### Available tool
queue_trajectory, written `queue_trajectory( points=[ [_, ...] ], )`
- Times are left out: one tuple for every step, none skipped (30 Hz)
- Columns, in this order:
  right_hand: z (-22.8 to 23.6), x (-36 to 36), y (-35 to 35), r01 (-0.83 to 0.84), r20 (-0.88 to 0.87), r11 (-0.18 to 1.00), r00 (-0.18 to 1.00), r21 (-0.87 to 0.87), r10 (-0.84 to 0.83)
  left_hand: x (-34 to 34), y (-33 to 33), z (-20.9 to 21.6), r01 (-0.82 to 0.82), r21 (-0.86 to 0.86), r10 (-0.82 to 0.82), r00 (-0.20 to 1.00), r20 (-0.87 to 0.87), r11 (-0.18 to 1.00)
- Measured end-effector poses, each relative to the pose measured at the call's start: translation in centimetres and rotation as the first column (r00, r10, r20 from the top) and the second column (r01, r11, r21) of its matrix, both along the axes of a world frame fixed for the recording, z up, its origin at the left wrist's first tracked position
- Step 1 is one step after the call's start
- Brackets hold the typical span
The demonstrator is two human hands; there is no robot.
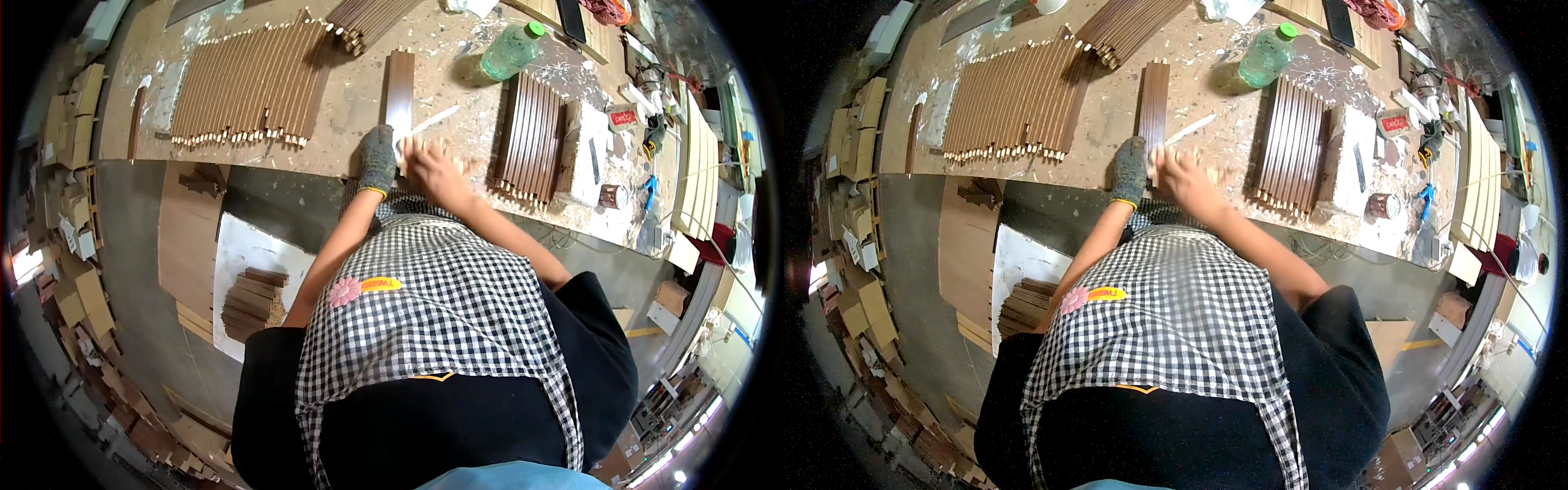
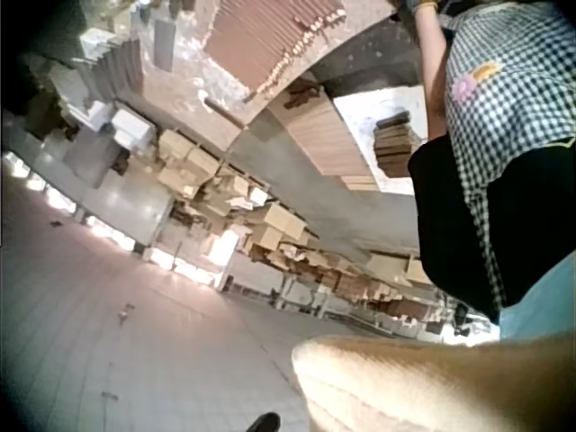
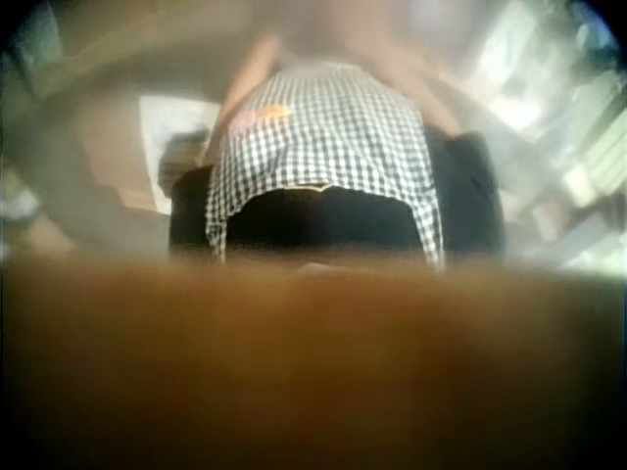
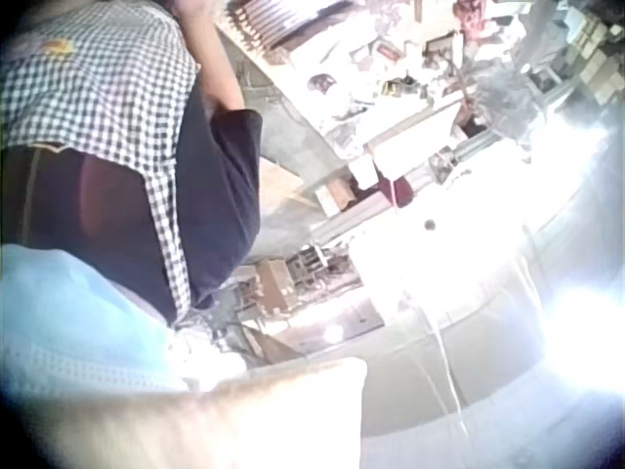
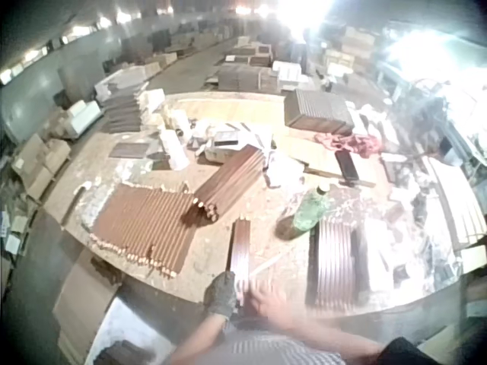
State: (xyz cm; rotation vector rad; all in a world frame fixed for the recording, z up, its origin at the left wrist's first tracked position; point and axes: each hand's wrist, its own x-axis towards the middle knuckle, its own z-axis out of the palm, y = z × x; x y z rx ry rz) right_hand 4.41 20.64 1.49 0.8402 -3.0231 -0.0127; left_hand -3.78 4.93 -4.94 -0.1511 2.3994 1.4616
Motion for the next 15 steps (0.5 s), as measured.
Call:
queue_trajectory(
  points=[
    [-0.2,1.8,0.0,0.061,0.086,0.917,0.996,-0.395,-0.029,0.1,0.3,0.8,0.007,0.004,-0.007,1.000,-0.005,1.000],
    [0.4,2.5,0.5,0.036,0.165,0.880,0.985,-0.474,0.049,0.1,0.4,1.6,-0.105,0.218,0.057,0.974,0.218,0.970],
    [1.1,2.6,1.0,0.029,0.234,0.834,0.965,-0.551,0.121,-0.2,0.6,2.6,-0.243,0.390,0.054,0.898,0.437,0.888],
    [1.9,2.7,1.5,0.128,0.246,0.765,0.968,-0.631,0.041,-0.5,0.7,3.7,-0.138,0.349,0.000,0.930,0.368,0.927],
    [3.2,2.1,1.5,0.197,0.258,0.679,0.966,-0.707,-0.011,-0.7,-0.4,2.4,-0.145,0.350,0.011,0.934,0.357,0.925],
    [4.2,1.5,1.4,0.331,0.319,0.569,0.940,-0.752,-0.125,-0.4,-1.6,-0.4,0.037,0.163,-0.047,0.997,0.062,0.986],
    [4.4,0.6,1.6,0.391,0.316,0.509,0.920,-0.767,-0.231,-0.1,-2.2,-2.1,0.161,-0.084,-0.176,0.962,-0.207,0.983],
    [5.0,-0.1,1.8,0.427,0.280,0.469,0.894,-0.773,-0.351,0.7,-1.1,0.1,0.116,-0.059,-0.125,0.975,-0.186,0.992],
    [6.2,-1.1,1.0,0.431,0.235,0.441,0.871,-0.787,-0.432,0.9,-2.0,-1.3,0.105,-0.061,-0.115,0.975,-0.188,0.993],
    [5.5,-2.0,0.1,0.283,0.005,0.622,0.912,-0.730,-0.409,1.2,-3.2,-3.1,0.166,-0.118,-0.189,0.956,-0.225,0.979],
    [4.2,-2.0,-0.7,0.283,0.041,0.792,0.949,-0.542,-0.311,1.3,-3.6,-4.4,0.228,-0.170,-0.267,0.930,-0.255,0.959],
    [1.0,-1.8,-0.4,0.280,0.025,0.831,0.952,-0.481,-0.306,1.1,-1.8,-0.7,0.298,-0.174,-0.328,0.927,-0.181,0.939],
    [-1.0,-2.1,-0.9,0.220,0.004,0.876,0.970,-0.430,-0.241,1.2,-2.1,-0.8,0.201,0.059,-0.197,0.979,-0.057,0.978],
    [-1.7,-3.1,-0.6,0.157,-0.062,0.942,0.981,-0.296,-0.183,1.6,-2.9,-2.1,0.202,-0.052,-0.207,0.967,-0.147,0.978],
    [-1.8,-4.9,0.0,0.198,-0.111,0.965,0.969,-0.173,-0.219,1.7,-3.2,-2.5,0.195,-0.162,-0.230,0.945,-0.233,0.967]
  ],
)
